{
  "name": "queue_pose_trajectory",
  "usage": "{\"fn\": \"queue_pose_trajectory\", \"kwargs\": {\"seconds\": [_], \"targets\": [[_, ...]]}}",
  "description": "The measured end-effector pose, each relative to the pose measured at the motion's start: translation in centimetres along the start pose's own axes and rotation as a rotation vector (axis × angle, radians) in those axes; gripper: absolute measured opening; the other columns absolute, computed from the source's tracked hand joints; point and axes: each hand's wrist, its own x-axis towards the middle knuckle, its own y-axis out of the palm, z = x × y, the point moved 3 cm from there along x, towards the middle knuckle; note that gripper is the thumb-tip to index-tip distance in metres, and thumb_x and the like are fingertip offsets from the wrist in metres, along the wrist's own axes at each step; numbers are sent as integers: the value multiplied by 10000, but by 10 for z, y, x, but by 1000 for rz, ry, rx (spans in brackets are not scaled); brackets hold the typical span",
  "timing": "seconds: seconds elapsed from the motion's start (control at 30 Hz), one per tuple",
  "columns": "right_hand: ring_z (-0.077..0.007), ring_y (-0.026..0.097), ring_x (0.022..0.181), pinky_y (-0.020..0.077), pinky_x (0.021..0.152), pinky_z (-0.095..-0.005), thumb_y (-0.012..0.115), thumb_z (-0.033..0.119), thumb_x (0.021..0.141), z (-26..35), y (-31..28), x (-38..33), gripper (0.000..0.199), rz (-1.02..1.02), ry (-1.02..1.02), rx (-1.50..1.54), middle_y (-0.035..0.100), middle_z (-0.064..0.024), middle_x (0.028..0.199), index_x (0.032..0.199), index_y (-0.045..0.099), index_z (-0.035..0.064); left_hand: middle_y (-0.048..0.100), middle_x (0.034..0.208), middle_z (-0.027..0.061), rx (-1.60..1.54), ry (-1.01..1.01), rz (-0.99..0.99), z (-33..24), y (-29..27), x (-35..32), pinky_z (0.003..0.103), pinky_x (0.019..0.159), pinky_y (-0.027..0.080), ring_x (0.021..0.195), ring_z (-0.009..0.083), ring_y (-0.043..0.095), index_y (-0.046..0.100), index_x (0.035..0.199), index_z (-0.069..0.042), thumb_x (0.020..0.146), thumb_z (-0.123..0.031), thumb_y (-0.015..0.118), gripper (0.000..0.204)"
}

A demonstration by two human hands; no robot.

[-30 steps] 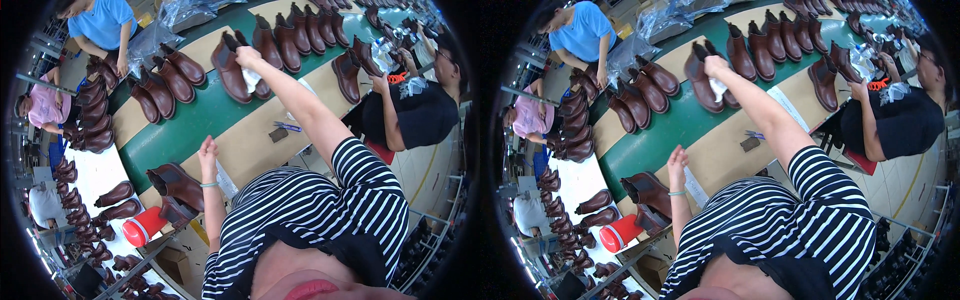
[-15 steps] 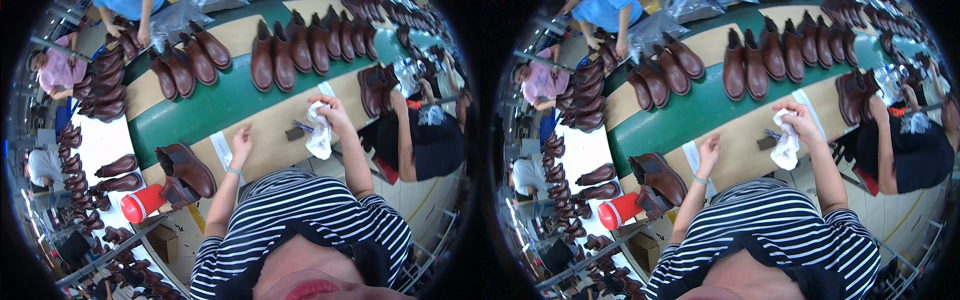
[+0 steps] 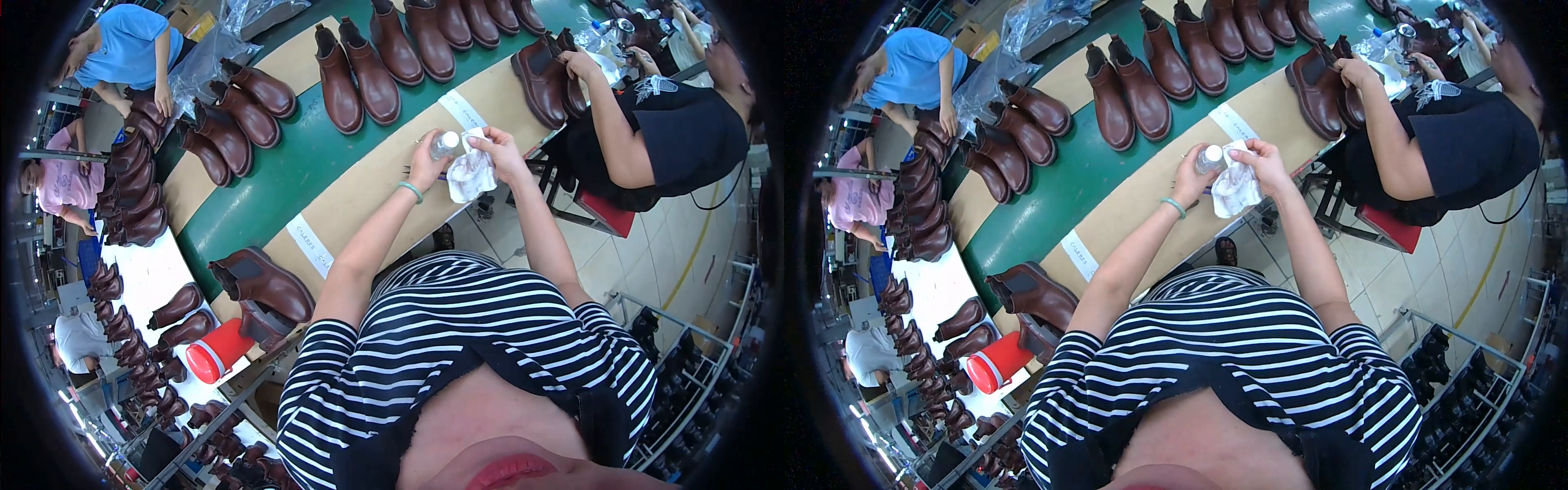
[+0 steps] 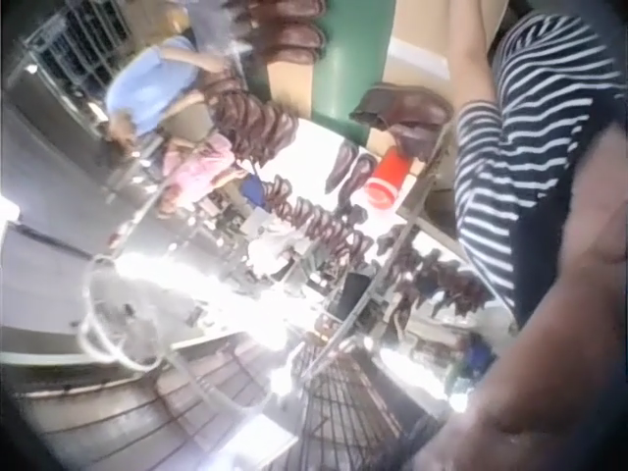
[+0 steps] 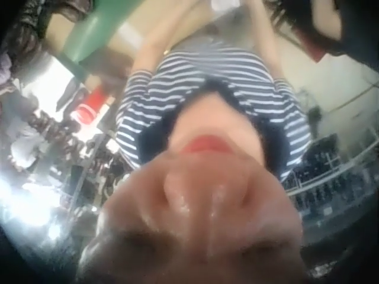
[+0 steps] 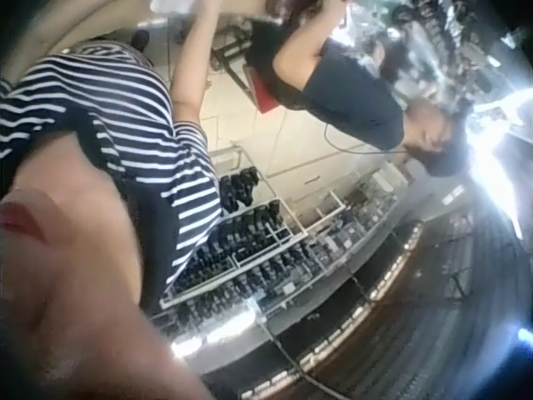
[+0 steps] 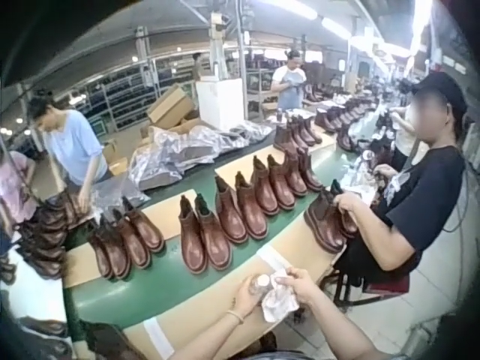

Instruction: The recorder is inspecting, cleaning, and trimming threads from brown leather boots in a factory setting.

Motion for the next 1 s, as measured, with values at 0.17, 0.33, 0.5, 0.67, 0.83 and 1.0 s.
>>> {"fn": "queue_pose_trajectory", "kwargs": {"seconds": [0.17,0.33,0.5,0.67,0.83,1.0], "targets": [[-83,580,619,486,563,-242,776,73,754,-4,-3,2,215,45,-6,-40,643,-23,780,907,630,31,608,1099,135,206,115,3,-43,-15,6,377,918,459,1066,310,578,582,1143,-68,591,60,747,589],[-77,603,696,485,623,-222,786,78,743,3,8,2,229,149,-64,-143,653,-18,794,907,630,42,600,1042,121,365,231,24,-68,-39,15,392,898,436,1024,331,561,622,1094,-95,596,78,691,532],[-79,615,716,489,636,-217,772,43,740,-6,19,11,225,204,-114,-44,660,-24,805,909,624,38,547,1142,109,765,330,-3,-93,-60,21,599,999,308,1225,349,413,645,1112,-207,659,37,633,515],[-83,620,712,493,640,-216,756,4,735,-12,28,17,222,228,-122,8,663,-28,806,907,619,37,535,1228,124,1019,404,29,-117,-72,24,594,1035,263,1255,380,398,645,1109,-212,722,-44,621,422],[-94,635,718,506,650,-223,743,-7,743,-15,32,18,218,230,-126,39,665,-33,799,913,613,33,541,1207,119,1172,480,41,-134,-73,26,598,1026,262,1255,366,403,659,1057,-197,768,-78,582,322],[-99,637,723,509,659,-231,738,-9,744,-19,30,25,221,243,-112,82,670,-34,811,923,614,30,560,1148,101,1225,531,8,-143,-70,31,545,1019,263,1232,340,419,669,1011,-189,701,-40,598,351]]}}
